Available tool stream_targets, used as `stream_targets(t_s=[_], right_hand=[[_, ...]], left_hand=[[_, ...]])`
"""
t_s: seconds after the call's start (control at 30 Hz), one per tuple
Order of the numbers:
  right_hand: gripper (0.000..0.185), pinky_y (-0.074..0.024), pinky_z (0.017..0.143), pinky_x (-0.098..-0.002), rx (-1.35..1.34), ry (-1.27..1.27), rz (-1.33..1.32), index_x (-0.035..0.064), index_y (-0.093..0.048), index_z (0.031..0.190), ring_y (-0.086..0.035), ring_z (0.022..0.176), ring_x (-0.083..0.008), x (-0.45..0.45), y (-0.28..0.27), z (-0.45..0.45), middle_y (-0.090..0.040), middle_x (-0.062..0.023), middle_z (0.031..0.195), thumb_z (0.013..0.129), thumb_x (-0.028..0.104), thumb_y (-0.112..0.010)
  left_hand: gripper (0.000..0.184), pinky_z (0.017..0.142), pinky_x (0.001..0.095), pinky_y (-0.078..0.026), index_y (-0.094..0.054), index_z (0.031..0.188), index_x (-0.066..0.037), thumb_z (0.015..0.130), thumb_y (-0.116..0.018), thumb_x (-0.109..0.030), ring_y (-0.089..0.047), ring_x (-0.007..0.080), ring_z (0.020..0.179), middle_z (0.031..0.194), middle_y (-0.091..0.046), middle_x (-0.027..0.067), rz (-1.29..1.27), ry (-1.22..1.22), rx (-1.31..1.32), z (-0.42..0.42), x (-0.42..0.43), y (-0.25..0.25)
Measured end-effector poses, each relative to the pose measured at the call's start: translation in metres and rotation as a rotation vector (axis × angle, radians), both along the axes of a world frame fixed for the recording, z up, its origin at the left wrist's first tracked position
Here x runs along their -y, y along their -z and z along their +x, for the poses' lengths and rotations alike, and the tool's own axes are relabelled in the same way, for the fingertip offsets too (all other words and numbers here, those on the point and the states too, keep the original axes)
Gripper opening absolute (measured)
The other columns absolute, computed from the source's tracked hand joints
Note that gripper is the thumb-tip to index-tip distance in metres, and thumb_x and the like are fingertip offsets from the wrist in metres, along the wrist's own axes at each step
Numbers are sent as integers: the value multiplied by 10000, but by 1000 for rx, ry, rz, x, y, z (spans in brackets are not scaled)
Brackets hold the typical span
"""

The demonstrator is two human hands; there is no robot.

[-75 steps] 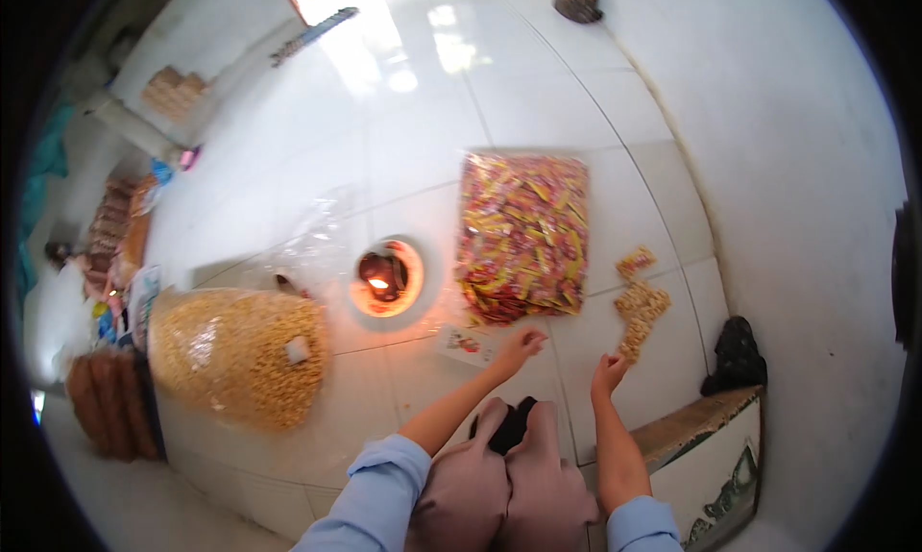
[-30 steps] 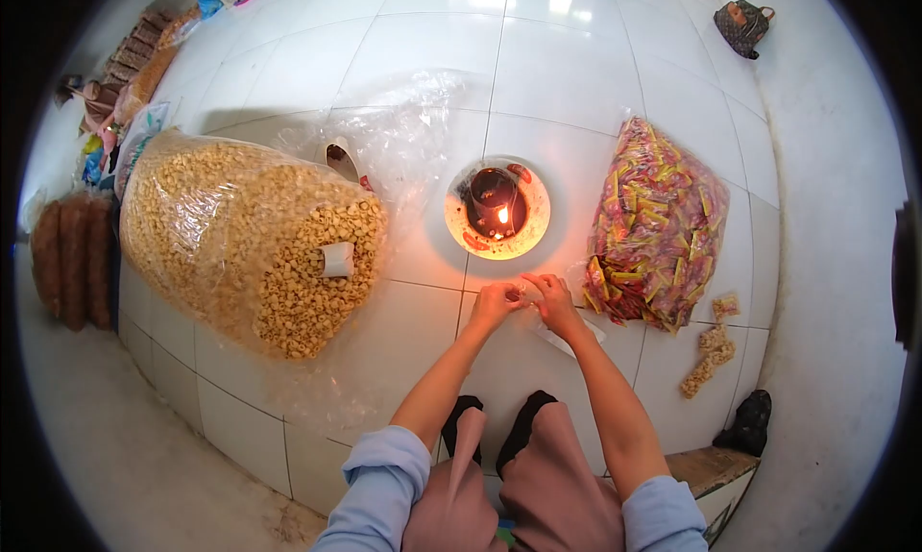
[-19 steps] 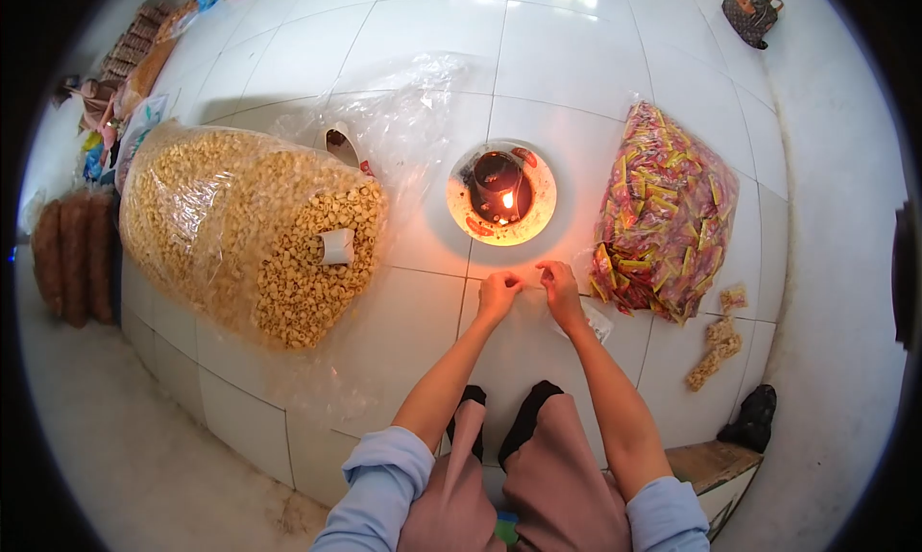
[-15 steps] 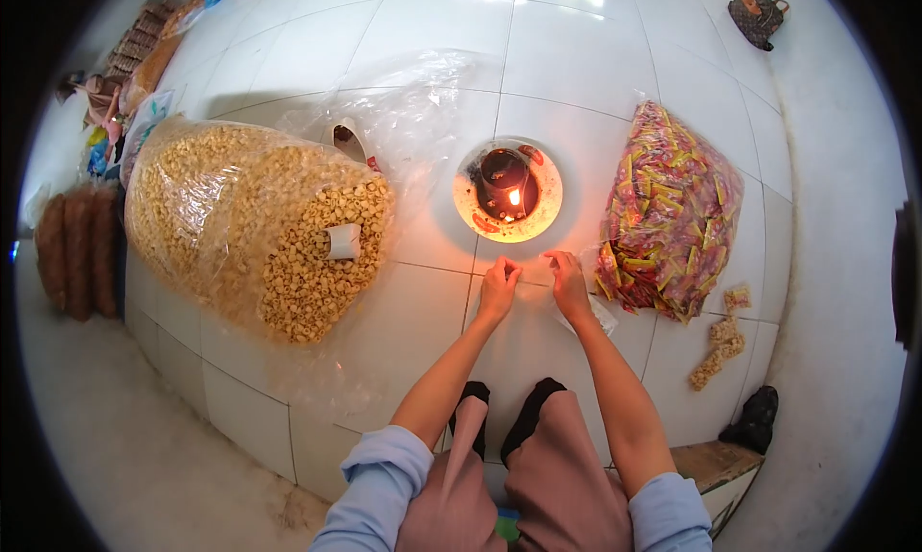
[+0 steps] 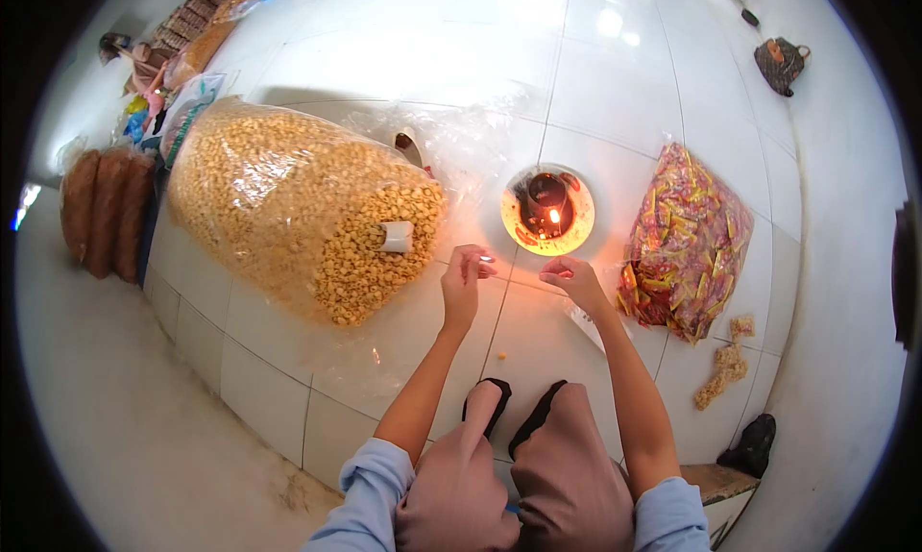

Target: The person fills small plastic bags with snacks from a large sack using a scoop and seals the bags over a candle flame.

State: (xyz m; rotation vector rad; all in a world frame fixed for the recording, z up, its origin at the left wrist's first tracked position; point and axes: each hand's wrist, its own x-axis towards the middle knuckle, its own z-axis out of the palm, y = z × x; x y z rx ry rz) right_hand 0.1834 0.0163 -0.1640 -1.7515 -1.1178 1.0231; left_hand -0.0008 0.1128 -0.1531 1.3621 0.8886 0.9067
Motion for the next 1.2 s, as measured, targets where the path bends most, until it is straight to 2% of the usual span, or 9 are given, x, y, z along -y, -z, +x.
stream_targets(t_s=[0.17,0.3,0.4,0.5,0.57,0.6,0.7,0.8,1.2], right_hand=[[146,-436,691,-211,-274,183,141,23,-640,879,-552,745,-78,-25,-32,-16,-627,-11,807,782,132,-631],[154,-454,680,-246,-88,110,292,33,-634,920,-548,715,-85,-50,-63,-44,-612,-34,784,767,27,-610],[204,-451,650,-267,65,-57,305,42,-555,963,-555,722,-135,-61,-94,-68,-582,-61,753,768,-17,-572],[237,-448,630,-292,182,-202,340,56,-471,980,-564,720,-201,-73,-110,-93,-547,-80,749,771,-32,-543],[221,-450,640,-319,165,-247,358,57,-475,979,-568,730,-217,-82,-110,-107,-544,-93,795,781,-20,-536],[203,-454,649,-334,196,-261,323,57,-474,977,-577,757,-232,-86,-112,-111,-538,-106,832,793,-10,-526],[194,-459,651,-328,212,-229,313,56,-473,978,-579,764,-231,-93,-106,-118,-538,-105,832,801,-5,-520],[199,-459,654,-332,204,-232,302,42,-470,978,-577,753,-235,-95,-100,-117,-540,-97,842,794,7,-538],[177,-442,635,-302,339,-22,438,11,-514,843,-524,725,-197,-82,-88,-105,-513,-88,780,720,26,-640]], left_hand=[[128,672,247,-484,-431,998,-33,930,-404,-138,-583,138,726,868,-577,93,-145,-128,217,-33,-9,-15],[233,831,297,-434,-401,1104,-32,903,-461,-133,-564,177,866,917,-560,94,-136,-229,195,-56,-8,-27],[415,984,386,-282,-355,1209,-33,857,-535,-158,-511,226,1008,1005,-555,96,498,-584,-250,-70,-16,-49],[552,1034,432,-143,-354,1255,-55,794,-614,-212,-469,234,1080,1091,-542,93,714,-198,-585,-85,-28,-79],[510,1004,468,-170,-477,1171,-83,731,-668,-256,-515,231,1014,1048,-565,88,641,127,-506,-90,-37,-72],[389,918,405,-324,-579,1045,-88,700,-701,-221,-563,195,867,898,-599,73,610,143,-486,-92,-41,-71],[215,707,308,-433,-630,878,-46,699,-701,-142,-553,161,695,736,-589,53,310,93,-310,-92,-47,-65],[124,543,255,-413,-628,768,-7,699,-694,-87,-511,143,611,673,-562,58,390,26,-306,-90,-49,-56],[141,534,257,-407,-613,709,4,699,-704,-104,-501,137,585,627,-528,58,242,-121,-302,-63,-38,-55]])
